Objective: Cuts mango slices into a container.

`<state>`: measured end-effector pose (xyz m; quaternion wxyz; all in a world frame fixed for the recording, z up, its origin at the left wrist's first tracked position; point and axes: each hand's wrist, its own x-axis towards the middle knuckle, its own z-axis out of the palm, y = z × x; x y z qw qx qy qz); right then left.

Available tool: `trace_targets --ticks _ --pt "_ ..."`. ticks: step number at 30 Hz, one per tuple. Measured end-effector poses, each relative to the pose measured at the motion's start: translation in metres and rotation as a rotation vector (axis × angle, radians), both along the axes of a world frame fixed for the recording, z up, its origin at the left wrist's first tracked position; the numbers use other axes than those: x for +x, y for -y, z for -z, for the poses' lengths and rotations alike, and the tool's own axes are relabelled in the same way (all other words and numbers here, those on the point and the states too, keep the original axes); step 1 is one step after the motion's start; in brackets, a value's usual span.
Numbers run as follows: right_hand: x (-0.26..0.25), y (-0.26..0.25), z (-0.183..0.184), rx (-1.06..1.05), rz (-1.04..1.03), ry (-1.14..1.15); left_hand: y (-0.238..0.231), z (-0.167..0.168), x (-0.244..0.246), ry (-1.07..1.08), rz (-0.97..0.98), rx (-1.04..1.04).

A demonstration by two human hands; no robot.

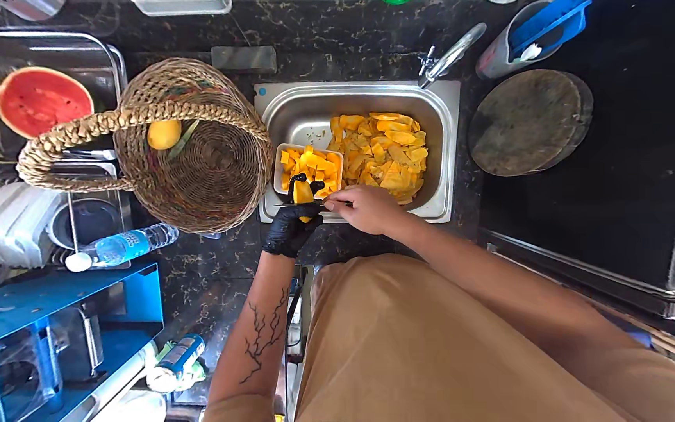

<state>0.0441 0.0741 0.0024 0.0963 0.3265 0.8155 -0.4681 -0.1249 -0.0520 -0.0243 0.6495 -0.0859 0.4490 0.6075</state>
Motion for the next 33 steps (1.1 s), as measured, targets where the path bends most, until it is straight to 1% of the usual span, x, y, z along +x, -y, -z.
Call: trace_targets --ticks 2,4,6,8,10,13,15,17,18,20,21,22,25,27,29,30,31,33 --pt "-0.001 0.008 0.01 0.125 0.033 -0.034 -0.001 0.004 0.003 0.022 -0.056 0.027" --pt "-0.003 0.014 0.017 0.17 0.067 -0.003 -0.004 0.008 0.006 0.018 -0.104 0.032" --pt "-0.004 0.013 0.022 0.16 0.093 0.043 -0.008 0.006 0.01 -0.01 -0.152 0.009" --pt "-0.006 0.009 0.024 0.098 0.102 0.092 -0.012 0.005 0.013 -0.019 -0.19 -0.039" --pt "-0.008 0.008 0.026 0.097 0.106 0.119 -0.017 0.01 0.015 0.022 -0.272 -0.081" --pt "-0.011 0.005 0.031 0.084 0.116 0.182 -0.022 0.02 0.017 0.078 -0.361 0.004" --pt "-0.016 0.003 0.029 0.042 0.118 0.237 -0.024 0.024 0.02 0.046 -0.393 0.019" --pt "-0.021 0.003 0.023 -0.028 0.146 0.307 -0.029 0.022 0.025 -0.066 -0.394 -0.069" --pt "-0.024 0.001 0.021 -0.066 0.156 0.351 -0.03 0.022 0.027 -0.139 -0.36 -0.124" --pt "-0.027 -0.007 0.017 -0.137 0.158 0.425 -0.033 0.018 0.027 -0.248 -0.235 -0.234" --pt "-0.025 -0.012 0.016 -0.158 0.161 0.437 -0.032 0.016 0.025 -0.254 -0.169 -0.248" --pt "-0.021 -0.017 0.016 -0.169 0.165 0.432 -0.03 0.013 0.02 -0.22 -0.116 -0.229" --pt "-0.006 -0.033 0.015 -0.285 0.213 0.34 -0.013 0.01 0.001 -0.021 -0.067 -0.019" --pt "0.004 -0.036 0.015 -0.414 0.297 0.222 -0.005 0.019 -0.007 0.002 -0.068 0.083" --pt "0.007 -0.03 0.004 -0.569 0.377 0.108 -0.007 0.022 -0.004 -0.004 -0.148 0.12" --pt "0.007 -0.023 -0.002 -0.6 0.396 0.066 -0.011 0.021 0.0 -0.004 -0.206 0.11" --pt "0.006 -0.016 -0.006 -0.585 0.394 0.042 -0.016 0.02 0.005 0.004 -0.264 0.092" --pt "0.003 -0.004 -0.013 -0.448 0.339 0.061 -0.022 0.019 0.012 0.075 -0.389 0.071"
